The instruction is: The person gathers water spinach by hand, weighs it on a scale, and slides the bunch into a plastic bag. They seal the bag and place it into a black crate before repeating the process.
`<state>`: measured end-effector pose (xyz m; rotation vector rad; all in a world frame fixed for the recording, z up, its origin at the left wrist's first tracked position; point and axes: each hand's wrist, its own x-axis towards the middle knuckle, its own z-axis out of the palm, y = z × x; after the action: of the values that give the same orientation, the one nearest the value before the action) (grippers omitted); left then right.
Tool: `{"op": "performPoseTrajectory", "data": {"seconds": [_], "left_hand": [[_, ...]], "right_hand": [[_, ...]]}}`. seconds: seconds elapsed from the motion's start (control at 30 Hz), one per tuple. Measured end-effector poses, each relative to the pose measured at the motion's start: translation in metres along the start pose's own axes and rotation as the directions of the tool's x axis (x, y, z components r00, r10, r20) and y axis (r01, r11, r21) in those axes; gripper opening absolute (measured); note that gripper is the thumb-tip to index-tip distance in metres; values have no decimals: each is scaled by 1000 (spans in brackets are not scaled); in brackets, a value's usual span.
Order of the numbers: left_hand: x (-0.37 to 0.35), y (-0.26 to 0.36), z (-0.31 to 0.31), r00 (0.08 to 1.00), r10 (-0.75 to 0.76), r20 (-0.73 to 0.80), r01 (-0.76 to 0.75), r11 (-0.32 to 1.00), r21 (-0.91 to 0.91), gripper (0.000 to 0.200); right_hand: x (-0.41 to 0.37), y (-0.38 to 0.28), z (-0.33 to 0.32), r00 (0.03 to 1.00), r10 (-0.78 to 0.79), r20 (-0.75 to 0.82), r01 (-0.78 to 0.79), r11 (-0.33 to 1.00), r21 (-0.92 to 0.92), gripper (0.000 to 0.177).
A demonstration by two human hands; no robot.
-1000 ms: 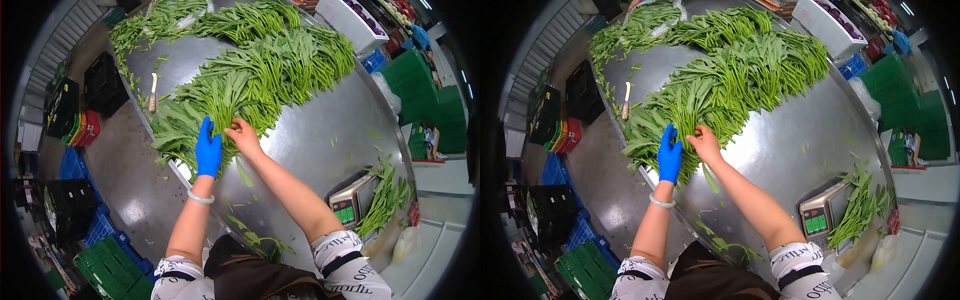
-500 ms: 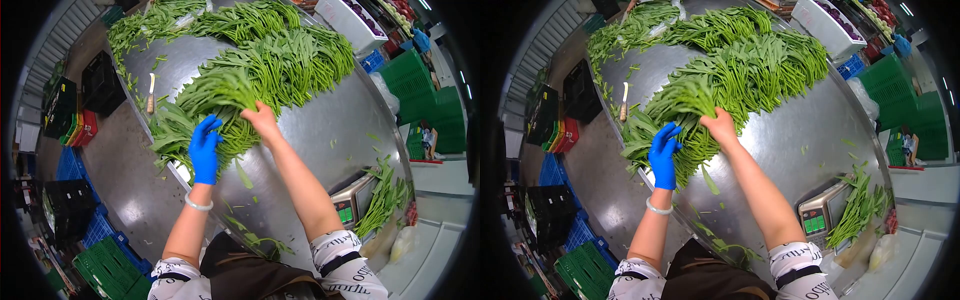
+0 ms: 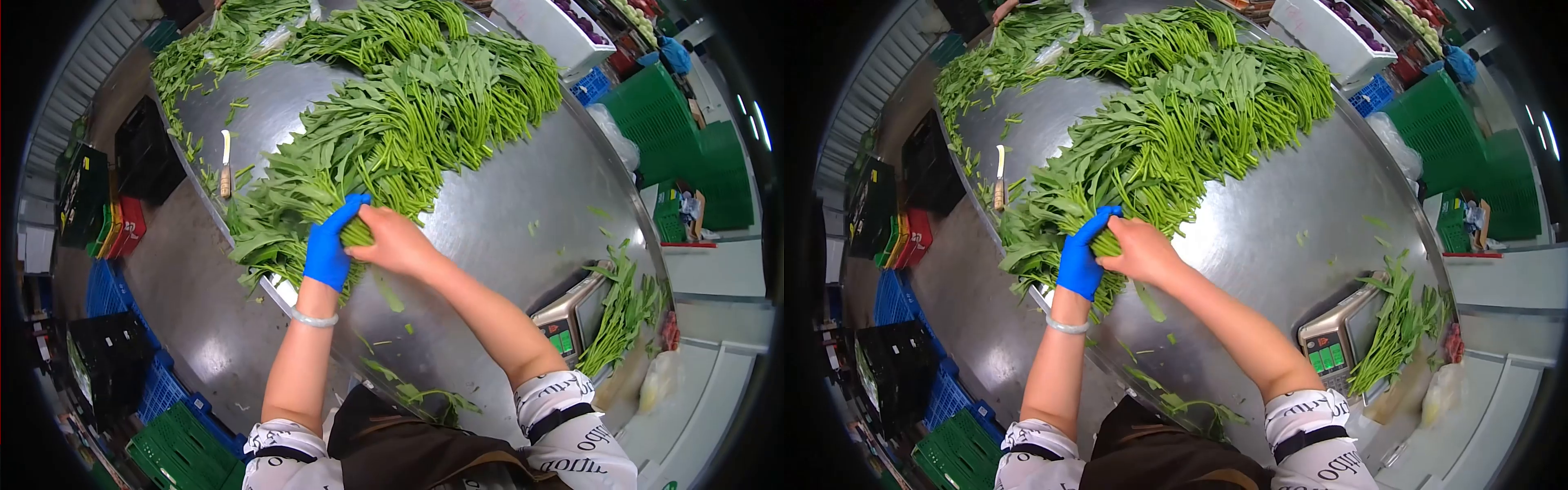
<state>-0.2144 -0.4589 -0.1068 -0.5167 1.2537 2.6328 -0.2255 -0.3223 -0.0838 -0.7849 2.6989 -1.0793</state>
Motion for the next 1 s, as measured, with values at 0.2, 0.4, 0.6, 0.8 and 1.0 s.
{"op": "performPoseTrajectory", "data": {"seconds": [0.2,0.4,0.6,0.8,1.0], "left_hand": [[6,-5,3,988,74,-134,-67,996,52,26],[25,-46,21,901,322,-290,-248,932,266,30],[32,-71,26,805,515,-294,-220,720,658,38],[39,-75,28,734,624,-269,-62,456,888,39],[11,-26,29,781,510,-362,-412,855,315,31]], "right_hand": [[34,76,-27,775,221,-592,-257,966,24,59],[93,123,-23,641,447,-623,-590,807,-28,88],[117,144,-23,627,571,-529,-652,757,44,67],[114,142,-51,763,239,-600,-415,893,-172,44],[105,113,-110,630,261,-732,-83,959,271,33]]}}
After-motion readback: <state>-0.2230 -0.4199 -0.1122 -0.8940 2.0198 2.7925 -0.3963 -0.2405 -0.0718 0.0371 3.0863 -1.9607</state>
